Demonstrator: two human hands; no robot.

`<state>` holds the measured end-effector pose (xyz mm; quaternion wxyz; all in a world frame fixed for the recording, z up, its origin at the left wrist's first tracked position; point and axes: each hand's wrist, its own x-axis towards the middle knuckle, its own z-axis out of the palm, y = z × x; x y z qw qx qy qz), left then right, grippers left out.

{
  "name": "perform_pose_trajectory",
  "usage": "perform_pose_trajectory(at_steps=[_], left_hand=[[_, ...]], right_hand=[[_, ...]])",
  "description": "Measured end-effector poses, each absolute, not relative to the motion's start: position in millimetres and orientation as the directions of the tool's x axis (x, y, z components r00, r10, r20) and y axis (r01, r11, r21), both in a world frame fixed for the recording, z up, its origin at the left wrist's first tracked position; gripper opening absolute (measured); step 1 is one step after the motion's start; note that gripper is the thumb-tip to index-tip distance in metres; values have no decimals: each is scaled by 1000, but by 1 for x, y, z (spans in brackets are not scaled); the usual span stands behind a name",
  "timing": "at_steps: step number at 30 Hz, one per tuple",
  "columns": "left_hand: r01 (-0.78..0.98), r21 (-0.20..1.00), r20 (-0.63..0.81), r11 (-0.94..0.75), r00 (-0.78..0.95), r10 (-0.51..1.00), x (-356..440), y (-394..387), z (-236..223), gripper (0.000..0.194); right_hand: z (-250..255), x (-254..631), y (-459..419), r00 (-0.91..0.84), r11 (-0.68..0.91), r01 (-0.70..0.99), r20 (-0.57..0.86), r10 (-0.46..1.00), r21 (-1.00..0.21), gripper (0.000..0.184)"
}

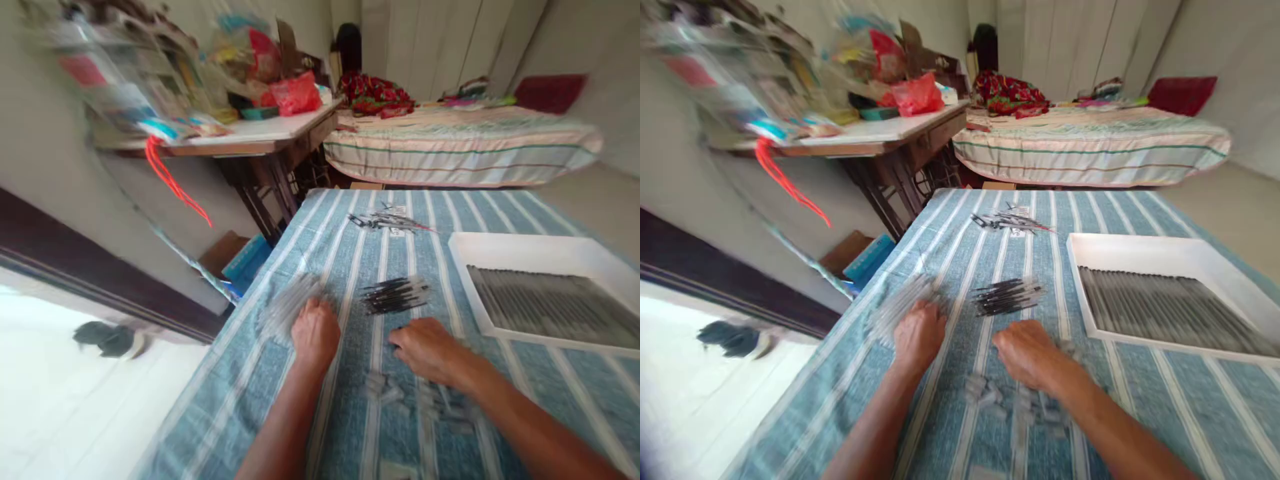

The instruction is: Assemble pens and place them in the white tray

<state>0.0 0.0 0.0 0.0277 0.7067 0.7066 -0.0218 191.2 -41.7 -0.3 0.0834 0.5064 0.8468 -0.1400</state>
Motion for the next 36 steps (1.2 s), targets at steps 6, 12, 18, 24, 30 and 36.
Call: perform_pose_trajectory(at_steps=[6, 12, 18, 24, 30, 36], left_hand=[[997, -18, -75, -78, 77, 994, 0, -2, -3, 24], [988, -12, -83, -151, 150, 985, 0, -3, -4, 21], [970, 93, -43, -223, 228, 973, 4, -8, -2, 15], [878, 410, 121, -246, 215, 969, 4, -9, -8, 11], [776, 584, 127, -240, 205, 971, 7, -8, -10, 12], [690, 669, 78, -277, 305, 949, 10, -10, -10, 8]], right_hand=[[-5, 201, -39, -441, 405, 894, -218, 871, -191, 20], [-8, 207, -25, -241, 234, 969, -93, 966, -83, 25], [-18, 212, -20, -233, 234, 972, -98, 968, 0, 23], [-16, 215, -22, -250, 255, 967, -130, 959, 18, 22], [-16, 210, -22, -284, 294, 952, -109, 953, 85, 23], [-17, 215, -24, -295, 293, 955, 44, 954, 52, 21]])
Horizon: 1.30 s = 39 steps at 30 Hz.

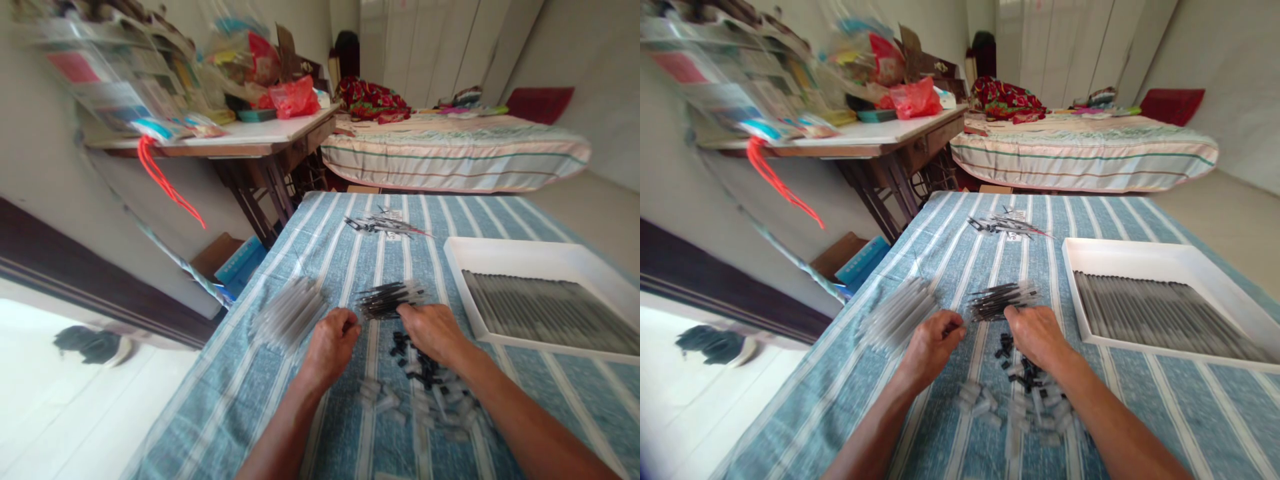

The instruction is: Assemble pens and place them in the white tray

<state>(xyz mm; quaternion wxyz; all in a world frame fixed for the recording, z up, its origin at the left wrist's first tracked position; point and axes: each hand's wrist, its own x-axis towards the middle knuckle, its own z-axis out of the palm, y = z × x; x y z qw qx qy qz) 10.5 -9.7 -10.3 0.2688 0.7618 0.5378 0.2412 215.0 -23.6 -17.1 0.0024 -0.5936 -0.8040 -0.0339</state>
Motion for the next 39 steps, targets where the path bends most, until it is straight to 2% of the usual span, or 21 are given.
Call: perform_pose_trajectory(at_steps=[5, 8, 17, 22, 28, 34, 39], left_hand=[[599, 716, 96, -358, 423, 901, 12, -12, -8, 17], [558, 741, 97, -372, 459, 883, 14, -14, -5, 19], [505, 785, 94, -359, 475, 875, 18, -18, -5, 17], [526, 777, 64, -344, 478, 876, 20, -18, -7, 17], [519, 800, 68, -300, 419, 905, 17, -17, -7, 17], [501, 811, 65, -302, 436, 898, 20, -18, -4, 16], [406, 895, -19, -183, 444, 896, 21, -20, -5, 13]], right_hand=[[-17, 215, -27, -385, 400, 916, 285, 877, 7, 19], [-16, 212, -30, -435, 465, 885, 367, 822, 9, 18], [-10, 200, -39, -481, 491, 871, 258, 838, 26, 17], [-8, 198, -41, -502, 513, 857, 289, 815, 43, 17], [-7, 207, -38, -457, 468, 882, 350, 818, 57, 17], [-6, 200, -42, -504, 510, 857, 326, 800, 72, 17], [-6, 194, -46, -545, 563, 823, 396, 739, 81, 16]])
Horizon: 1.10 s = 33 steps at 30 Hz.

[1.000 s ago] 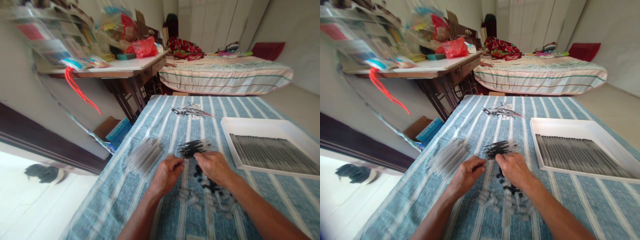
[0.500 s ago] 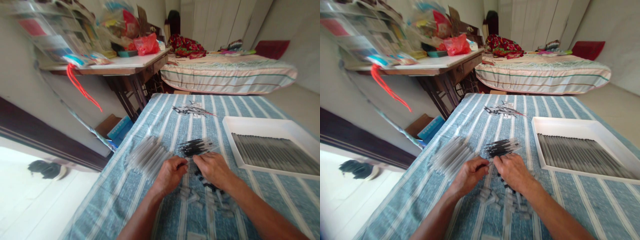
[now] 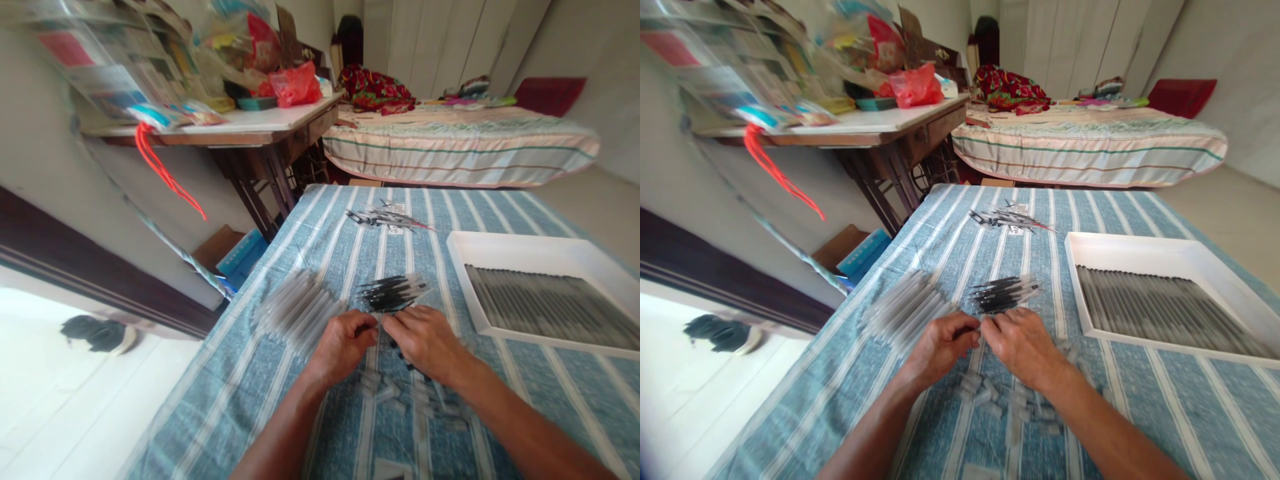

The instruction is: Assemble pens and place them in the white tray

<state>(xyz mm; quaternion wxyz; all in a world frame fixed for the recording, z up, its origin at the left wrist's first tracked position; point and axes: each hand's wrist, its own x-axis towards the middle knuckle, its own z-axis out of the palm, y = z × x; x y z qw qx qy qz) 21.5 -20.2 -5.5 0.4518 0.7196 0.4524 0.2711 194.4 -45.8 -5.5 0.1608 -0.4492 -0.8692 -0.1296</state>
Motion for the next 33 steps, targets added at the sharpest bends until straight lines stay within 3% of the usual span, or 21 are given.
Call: perform_pose_trajectory(at_steps=[5, 10, 14, 17, 21, 26, 33], left_hand=[[85, 994, -99, 70, 416, 904, 25, -24, -3, 7], [-264, 953, -20, 147, 429, 903, 30, -30, 0, 15], [-383, 915, 53, 127, 424, 904, 32, -33, -1, 12], [-410, 905, 77, 116, 424, 902, 30, -32, -2, 12], [-425, 900, 89, 95, 392, 916, 28, -29, 0, 12], [-424, 901, 76, 91, 361, 930, 25, -26, 1, 13], [-333, 937, 13, 110, 345, 938, 24, -25, 2, 14]], right_hand=[[-1, 196, -47, -507, 608, 794, 536, 675, -15, 23], [10, 196, -53, -469, 713, 695, 694, 547, -93, 25], [22, 200, -57, -438, 768, 624, 749, 497, -144, 28], [27, 210, -56, -355, 708, 664, 731, 583, -241, 20], [26, 223, -48, -361, 555, 756, 486, 796, -347, 20], [18, 218, -39, -541, 519, 805, 7, 841, -288, 19], [4, 195, -46, -541, 528, 841, -185, 821, -115, 24]])
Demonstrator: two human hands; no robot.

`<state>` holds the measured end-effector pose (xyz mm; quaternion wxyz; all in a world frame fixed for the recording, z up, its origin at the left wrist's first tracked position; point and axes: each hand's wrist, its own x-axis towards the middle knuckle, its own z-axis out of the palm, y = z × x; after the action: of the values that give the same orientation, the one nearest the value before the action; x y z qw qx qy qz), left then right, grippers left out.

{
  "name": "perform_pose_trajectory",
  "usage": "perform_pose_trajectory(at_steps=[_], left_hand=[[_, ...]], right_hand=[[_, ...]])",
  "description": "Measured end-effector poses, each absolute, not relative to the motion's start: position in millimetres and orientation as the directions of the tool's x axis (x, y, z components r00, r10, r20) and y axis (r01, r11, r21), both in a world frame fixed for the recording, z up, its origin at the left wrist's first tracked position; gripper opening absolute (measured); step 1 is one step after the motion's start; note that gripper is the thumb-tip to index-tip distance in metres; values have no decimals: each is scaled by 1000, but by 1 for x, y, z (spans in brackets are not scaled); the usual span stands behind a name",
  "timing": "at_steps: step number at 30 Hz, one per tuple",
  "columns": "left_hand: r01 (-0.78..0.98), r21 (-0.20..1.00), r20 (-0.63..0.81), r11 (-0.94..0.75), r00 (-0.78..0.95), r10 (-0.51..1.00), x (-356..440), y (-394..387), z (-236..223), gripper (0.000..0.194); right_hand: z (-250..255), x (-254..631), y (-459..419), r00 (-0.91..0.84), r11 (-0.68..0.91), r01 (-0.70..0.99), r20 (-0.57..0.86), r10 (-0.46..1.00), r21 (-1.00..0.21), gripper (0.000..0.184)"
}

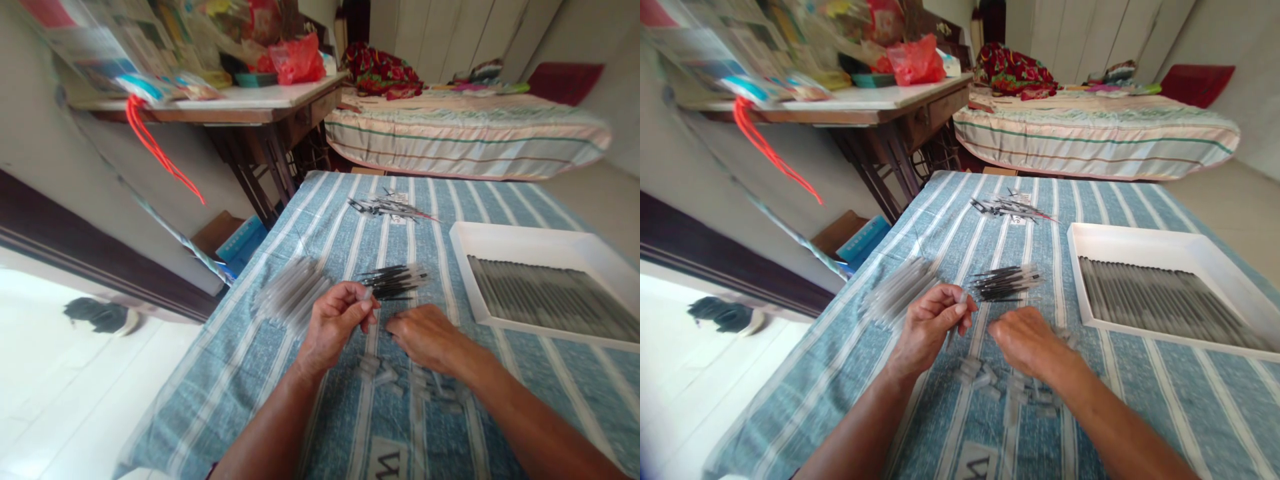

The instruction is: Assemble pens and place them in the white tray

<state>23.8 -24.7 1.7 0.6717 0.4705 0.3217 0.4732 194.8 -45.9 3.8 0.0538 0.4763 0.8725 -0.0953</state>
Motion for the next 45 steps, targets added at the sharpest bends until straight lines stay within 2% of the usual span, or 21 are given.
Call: perform_pose_trajectory(at_steps=[4, 7, 9, 11, 13, 15, 18, 22, 30, 45], left_hand=[[-248, 961, -23, 127, 383, 924, 25, -26, 2, 18], [-197, 970, -45, 140, 422, 906, 25, -27, 2, 19], [-172, 975, -54, 144, 442, 895, 24, -27, 1, 19], [-156, 977, -58, 144, 453, 890, 23, -26, 1, 20], [-147, 979, -61, 143, 456, 888, 23, -26, 2, 21], [-141, 979, -67, 147, 458, 886, 23, -26, 2, 22], [-133, 979, -74, 152, 464, 883, 24, -27, 3, 22], [-127, 978, -88, 166, 471, 878, 25, -28, 4, 22], [-125, 977, -93, 174, 483, 871, 25, -29, 3, 21], [-98, 983, -88, 156, 493, 866, 25, -27, 0, 18]], right_hand=[[-2, 190, -48, -512, 504, 859, -193, 837, -92, 25], [-3, 193, -45, -493, 472, 861, -82, 866, -192, 22], [-2, 197, -43, -435, 415, 833, 31, 900, -366, 18], [-1, 201, -40, -340, 316, 700, 90, 936, -641, 14], [0, 204, -39, -267, 170, 419, 58, 962, -892, 10], [0, 205, -39, -230, 41, 108, 16, 973, -993, 12], [-3, 201, -40, -163, -25, -182, 5, 987, -983, 17], [-7, 195, -41, -109, -68, -314, -35, 993, -947, 17], [-11, 191, -42, -134, -87, -372, -39, 990, -924, 15], [-12, 189, -43, -143, -95, -332, -49, 989, -939, 17]])
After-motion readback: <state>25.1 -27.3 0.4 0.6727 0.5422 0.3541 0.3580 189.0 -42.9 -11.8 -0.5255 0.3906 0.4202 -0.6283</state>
